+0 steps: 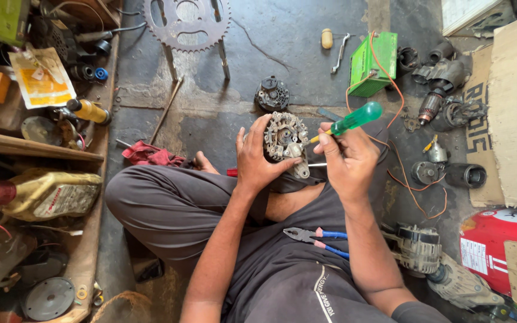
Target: The person sits on the floor and uses a screwdriver and wrench to disassemble and adjust a car alternator. They remove screws, inspect internal components, and manipulate parts with their hands and tools.
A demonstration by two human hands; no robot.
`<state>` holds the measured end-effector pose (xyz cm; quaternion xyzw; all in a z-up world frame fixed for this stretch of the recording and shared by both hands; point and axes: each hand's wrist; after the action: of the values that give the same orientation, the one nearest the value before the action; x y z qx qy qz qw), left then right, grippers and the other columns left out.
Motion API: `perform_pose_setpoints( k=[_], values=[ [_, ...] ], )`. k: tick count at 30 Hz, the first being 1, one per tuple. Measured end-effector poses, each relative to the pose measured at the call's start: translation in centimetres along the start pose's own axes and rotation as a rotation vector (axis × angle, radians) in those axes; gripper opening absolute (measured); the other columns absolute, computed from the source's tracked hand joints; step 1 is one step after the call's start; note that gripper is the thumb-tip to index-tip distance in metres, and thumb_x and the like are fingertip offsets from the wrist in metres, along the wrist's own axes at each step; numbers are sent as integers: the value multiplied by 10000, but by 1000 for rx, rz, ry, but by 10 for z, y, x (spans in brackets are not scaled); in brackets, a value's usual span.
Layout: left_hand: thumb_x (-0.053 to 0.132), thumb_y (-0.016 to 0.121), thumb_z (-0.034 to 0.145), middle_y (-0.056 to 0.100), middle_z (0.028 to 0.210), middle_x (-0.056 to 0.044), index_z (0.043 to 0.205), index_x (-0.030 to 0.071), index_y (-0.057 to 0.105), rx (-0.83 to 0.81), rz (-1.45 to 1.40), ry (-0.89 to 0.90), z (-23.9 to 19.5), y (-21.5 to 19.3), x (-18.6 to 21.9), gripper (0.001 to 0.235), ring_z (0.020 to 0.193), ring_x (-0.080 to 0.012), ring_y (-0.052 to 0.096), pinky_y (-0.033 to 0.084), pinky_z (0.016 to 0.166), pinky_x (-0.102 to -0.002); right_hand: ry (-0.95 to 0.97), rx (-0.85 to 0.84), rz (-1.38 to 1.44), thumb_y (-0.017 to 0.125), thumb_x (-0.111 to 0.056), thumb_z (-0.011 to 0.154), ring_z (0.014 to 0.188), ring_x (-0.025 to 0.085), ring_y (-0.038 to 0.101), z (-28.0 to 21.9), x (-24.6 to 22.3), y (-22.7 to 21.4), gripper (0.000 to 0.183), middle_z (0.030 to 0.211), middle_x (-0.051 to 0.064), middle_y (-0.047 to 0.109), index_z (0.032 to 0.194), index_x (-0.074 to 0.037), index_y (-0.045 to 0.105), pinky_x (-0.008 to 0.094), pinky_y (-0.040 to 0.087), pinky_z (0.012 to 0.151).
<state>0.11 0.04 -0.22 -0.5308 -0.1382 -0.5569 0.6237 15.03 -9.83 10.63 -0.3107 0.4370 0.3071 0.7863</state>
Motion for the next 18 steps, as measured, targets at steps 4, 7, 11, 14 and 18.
perform_pose_setpoints(
  k=[4, 7, 11, 14, 18],
  values=[
    [625, 892, 641, 535, 1537, -103, 1547, 116, 399, 1, -8, -1, -1, 0, 1, 1151, 1439, -277, 510, 227, 1235, -606, 12, -6, 50, 635, -15, 1057, 853, 117, 697, 2, -3, 2, 118, 1045, 88, 676, 1145, 59, 662, 247, 575, 759],
    [617, 893, 643, 537, 1534, -98, 1545, 117, 401, 7, -4, 10, -1, 0, 1, 1143, 1440, -279, 509, 230, 1233, -604, 63, -28, 82, 587, -96, 1079, 783, 84, 635, 14, -17, -1, 180, 977, 58, 671, 1171, 46, 649, 222, 523, 696],
    [605, 899, 649, 537, 1532, -94, 1540, 121, 407, 14, 5, 13, -1, 0, -1, 1127, 1441, -277, 510, 238, 1232, -600, 118, -80, 101, 453, -271, 1141, 525, 32, 399, 54, -35, -6, 358, 618, -21, 470, 1150, 12, 672, 202, 312, 500],
    [600, 900, 648, 537, 1531, -94, 1545, 119, 410, 7, 7, 13, -1, 1, 0, 1130, 1438, -278, 509, 248, 1228, -599, 171, -226, 208, 461, -277, 1127, 459, 62, 379, 101, -31, -2, 364, 589, -13, 477, 1127, 20, 672, 240, 288, 431],
    [599, 899, 650, 531, 1530, -97, 1547, 110, 401, 17, 12, 48, 0, -1, 1, 1136, 1434, -286, 507, 252, 1220, -603, 146, -82, 669, 483, -244, 1119, 438, 127, 391, 158, -5, -16, 276, 601, 30, 456, 993, -37, 616, 295, 294, 434]
  ],
)
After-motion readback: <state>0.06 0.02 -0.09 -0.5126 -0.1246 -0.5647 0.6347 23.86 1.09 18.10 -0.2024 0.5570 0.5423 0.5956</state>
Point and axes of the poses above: each hand's wrist, its own z-axis towards the middle knuckle, its own y-axis out of the palm, x = y × z
